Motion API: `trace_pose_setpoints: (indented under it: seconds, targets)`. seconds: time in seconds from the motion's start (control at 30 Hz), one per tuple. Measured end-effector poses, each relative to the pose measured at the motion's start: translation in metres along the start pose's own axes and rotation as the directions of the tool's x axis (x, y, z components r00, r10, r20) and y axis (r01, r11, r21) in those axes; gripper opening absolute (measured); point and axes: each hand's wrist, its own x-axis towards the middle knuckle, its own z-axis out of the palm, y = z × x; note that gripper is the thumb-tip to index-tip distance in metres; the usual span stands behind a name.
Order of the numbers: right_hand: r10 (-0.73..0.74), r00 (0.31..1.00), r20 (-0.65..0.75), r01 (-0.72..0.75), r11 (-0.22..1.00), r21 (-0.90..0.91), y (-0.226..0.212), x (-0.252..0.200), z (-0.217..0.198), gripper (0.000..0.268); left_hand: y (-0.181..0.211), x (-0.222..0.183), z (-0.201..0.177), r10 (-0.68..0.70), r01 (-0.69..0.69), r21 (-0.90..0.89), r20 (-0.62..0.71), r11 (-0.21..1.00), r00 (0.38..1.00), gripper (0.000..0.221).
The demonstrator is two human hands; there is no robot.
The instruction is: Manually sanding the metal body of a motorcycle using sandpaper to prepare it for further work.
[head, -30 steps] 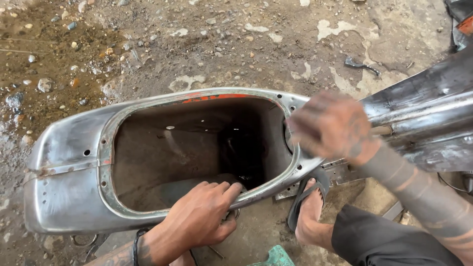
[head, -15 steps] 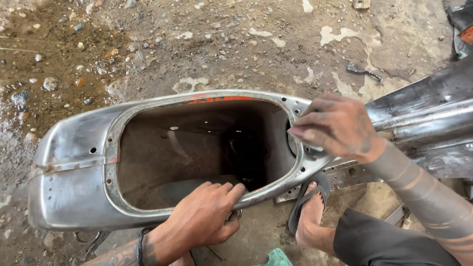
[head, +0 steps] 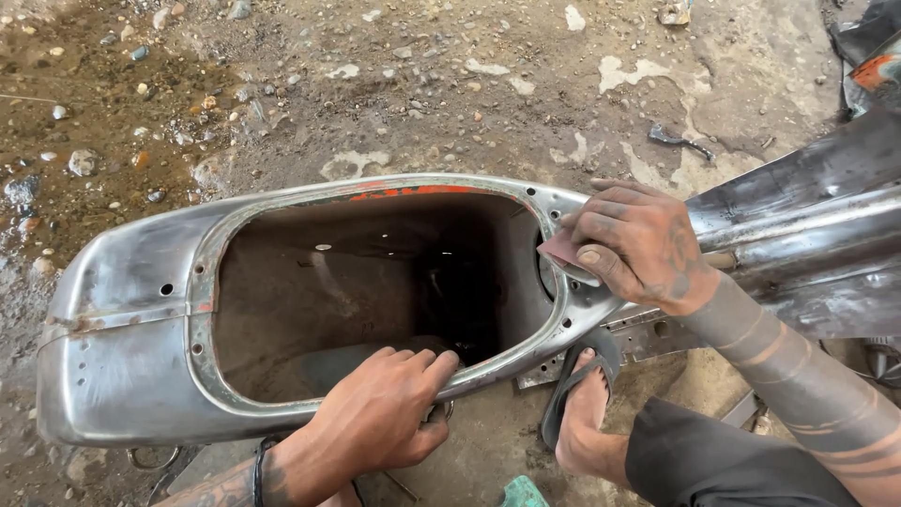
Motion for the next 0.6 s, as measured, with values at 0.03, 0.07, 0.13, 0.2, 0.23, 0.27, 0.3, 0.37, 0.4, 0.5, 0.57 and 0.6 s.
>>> trace_pose_setpoints:
  seconds: [0.03, 0.07, 0.13, 0.2, 0.23, 0.27, 0.3, 0.37, 0.4, 0.5, 0.57, 0.6]
  targets:
    - [0.001, 1.0, 0.0, -0.001, 1.0, 0.001, -0.001, 0.0, 0.0, 0.059, 0.001, 0.0, -0.001, 0.0, 0.0, 0.0, 0.001, 1.0, 1.0, 0.035]
    - [-0.036, 0.999, -0.04, 0.037, 0.999, 0.013, -0.003, 0.0, 0.001, 0.062, 0.001, 0.0, -0.002, -0.001, 0.001, -0.002, 0.002, 1.0, 1.0, 0.032]
    - [-0.077, 0.994, -0.079, 0.08, 0.997, 0.025, -0.004, -0.002, 0.001, 0.065, 0.002, 0.001, -0.003, -0.007, 0.007, -0.006, -0.002, 1.0, 1.0, 0.03]
    - [-0.074, 0.996, -0.057, 0.074, 0.997, 0.003, -0.006, -0.006, 0.002, 0.064, 0.002, 0.001, -0.002, -0.005, 0.005, 0.013, -0.006, 1.0, 1.0, 0.028]
    - [-0.076, 0.995, -0.058, 0.076, 0.997, 0.001, -0.006, -0.007, 0.002, 0.064, 0.002, 0.001, -0.003, -0.005, 0.005, 0.014, -0.009, 1.0, 1.0, 0.028]
    - [-0.14, 0.989, -0.057, 0.137, 0.989, -0.048, -0.005, -0.007, 0.001, 0.063, 0.002, 0.001, -0.004, -0.004, 0.004, 0.007, 0.009, 1.0, 1.0, 0.03]
    - [-0.204, 0.978, -0.054, 0.198, 0.976, -0.096, -0.005, -0.006, 0.001, 0.064, 0.002, 0.001, -0.005, -0.003, 0.003, 0.001, 0.027, 1.0, 1.0, 0.032]
    - [-0.196, 0.98, -0.016, 0.193, 0.976, -0.099, -0.005, -0.012, -0.003, 0.068, 0.002, 0.001, -0.004, 0.0, 0.0, -0.005, 0.023, 1.0, 1.0, 0.034]
    - [-0.186, 0.982, 0.022, 0.187, 0.977, -0.101, -0.004, -0.014, -0.004, 0.075, 0.001, 0.001, -0.004, 0.003, -0.003, -0.012, 0.021, 1.0, 1.0, 0.036]
    - [-0.129, 0.991, 0.044, 0.133, 0.986, -0.103, 0.013, -0.046, 0.006, 0.064, 0.001, 0.0, -0.005, 0.014, -0.013, -0.015, 0.028, 1.0, 1.0, 0.03]
    - [-0.094, 0.995, 0.038, 0.098, 0.989, -0.113, 0.011, -0.051, 0.006, 0.051, 0.0, 0.001, -0.004, 0.018, -0.018, -0.003, 0.023, 1.0, 1.0, 0.031]
    - [-0.054, 0.998, 0.029, 0.057, 0.99, -0.127, 0.01, -0.054, 0.006, 0.04, -0.001, 0.002, -0.003, 0.027, -0.027, 0.012, 0.021, 1.0, 0.999, 0.033]
